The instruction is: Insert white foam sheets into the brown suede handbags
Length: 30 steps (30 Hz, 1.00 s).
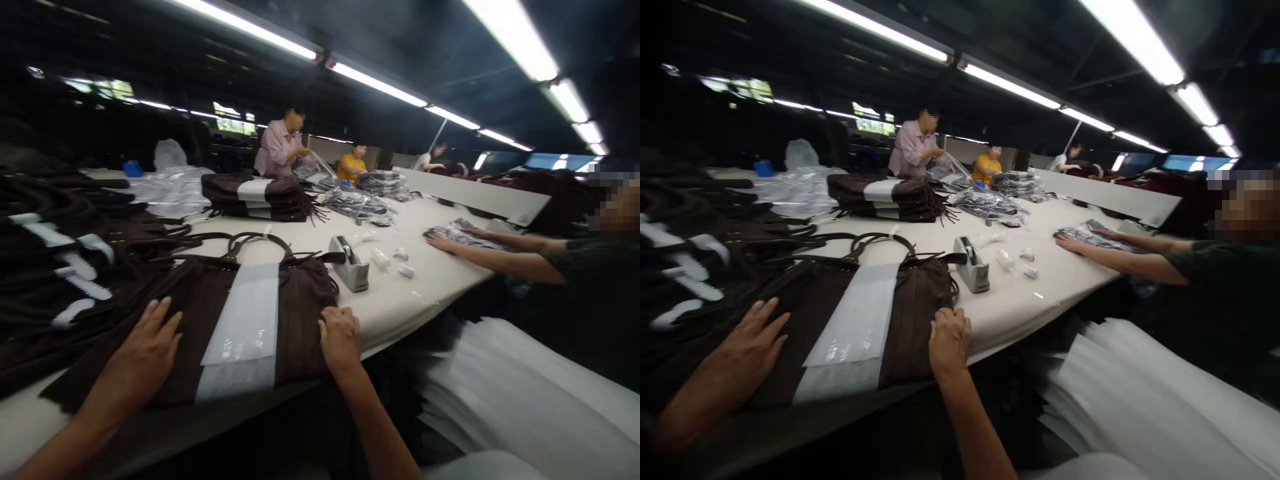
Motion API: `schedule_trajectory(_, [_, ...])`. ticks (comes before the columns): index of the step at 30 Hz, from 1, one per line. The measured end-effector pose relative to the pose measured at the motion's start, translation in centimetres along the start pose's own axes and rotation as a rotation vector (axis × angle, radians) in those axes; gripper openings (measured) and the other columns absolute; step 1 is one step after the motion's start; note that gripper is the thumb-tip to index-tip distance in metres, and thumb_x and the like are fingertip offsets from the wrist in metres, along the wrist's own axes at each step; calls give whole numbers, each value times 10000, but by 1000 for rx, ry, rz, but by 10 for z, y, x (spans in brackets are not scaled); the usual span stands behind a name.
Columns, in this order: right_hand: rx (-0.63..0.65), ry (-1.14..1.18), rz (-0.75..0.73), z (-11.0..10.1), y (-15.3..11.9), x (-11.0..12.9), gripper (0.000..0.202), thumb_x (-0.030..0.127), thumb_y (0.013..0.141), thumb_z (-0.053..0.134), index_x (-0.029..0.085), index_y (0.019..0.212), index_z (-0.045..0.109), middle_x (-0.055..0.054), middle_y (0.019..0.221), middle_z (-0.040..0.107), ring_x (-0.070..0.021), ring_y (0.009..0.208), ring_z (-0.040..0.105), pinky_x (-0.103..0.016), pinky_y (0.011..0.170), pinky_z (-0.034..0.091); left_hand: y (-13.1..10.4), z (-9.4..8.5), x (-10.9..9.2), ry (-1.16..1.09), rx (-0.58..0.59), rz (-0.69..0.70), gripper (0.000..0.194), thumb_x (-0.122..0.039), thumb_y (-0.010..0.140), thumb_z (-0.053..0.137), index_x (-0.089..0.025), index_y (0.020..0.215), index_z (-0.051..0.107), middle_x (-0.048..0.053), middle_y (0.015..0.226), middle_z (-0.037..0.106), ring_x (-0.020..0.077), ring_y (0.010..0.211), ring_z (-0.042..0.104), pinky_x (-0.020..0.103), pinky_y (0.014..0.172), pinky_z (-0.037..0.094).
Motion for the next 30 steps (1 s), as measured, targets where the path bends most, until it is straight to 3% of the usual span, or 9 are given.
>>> schedule_trajectory(2, [-5,-67,33,10,6,-9,498,269,953,450,134,1431,476,-163,1467,468,-301,1351,418,-474,1101,308,2,-20,-11,143,-14,-52,597,-255,889,228,52,1272,567,245,1526,352,341,1471,228,524,1215,167])
schedule_trajectory(4, [27,-93,51,29,3,-18,612,324,966,386,48,1507,311,-201,1514,383,-303,1418,328,-488,1150,231,5,-31,-15,220,105,-164,584,-240,904,254,51,1356,480,245,1559,277,354,1480,187,565,1202,122])
schedule_trajectory(7, [-14,-75,-2,55,-9,-30,705,427,975,232,-43,1501,250,-227,1505,379,-303,1434,299,-486,1182,160,3,-36,-4,172,351,-391,612,-318,910,356,57,1390,424,288,1498,369,398,1384,384,552,1104,331])
schedule_trajectory(9, [-80,-64,-33,64,-18,-36,772,485,968,130,-74,1486,254,-244,1497,379,-323,1432,299,-507,1180,152,-2,-39,5,121,404,-458,592,-352,929,349,23,1376,451,272,1436,470,383,1269,522,494,989,452])
schedule_trajectory(14, [-143,-65,-102,71,-24,-45,880,579,941,26,-66,1468,309,-266,1459,424,-361,1399,350,-546,1157,202,-5,-43,21,35,357,-534,459,-342,966,275,-94,1096,639,219,1114,683,355,1040,649,455,870,485])
schedule_trajectory(19, [-214,-36,-69,80,-20,-48,834,619,939,112,33,1477,363,-242,1404,503,-372,1333,448,-563,1079,344,7,-40,45,-146,290,-684,301,-359,897,500,-125,1020,643,219,1050,694,365,1055,646,458,894,468])
schedule_trajectory(22, [-247,-37,-53,80,-20,-42,763,558,964,169,39,1503,319,-261,1360,538,-378,1309,478,-576,1033,391,10,-43,60,-400,293,-741,369,-489,796,641,-136,901,671,174,987,727,361,1014,666,420,862,501])
schedule_trajectory(26, [-224,-77,-72,74,-21,-34,734,515,972,194,16,1493,325,-276,1334,553,-390,1250,525,-578,968,438,4,-50,71,-776,318,-819,497,-633,762,612,-140,761,676,124,851,754,288,820,717,350,707,562])
schedule_trajectory(30, [-215,-78,-72,65,-20,-32,720,524,972,225,19,1460,385,-250,1332,564,-358,1200,555,-508,972,443,-1,-47,75,-889,343,-934,452,-576,751,667,-127,791,678,119,823,752,233,735,715,359,680,576])
Point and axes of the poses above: each hand's wrist, its own y-axis towards the middle knuckle, its own z-axis out of the palm, x = y × z, the point moved 1 cm from there along y, towards the middle knuckle
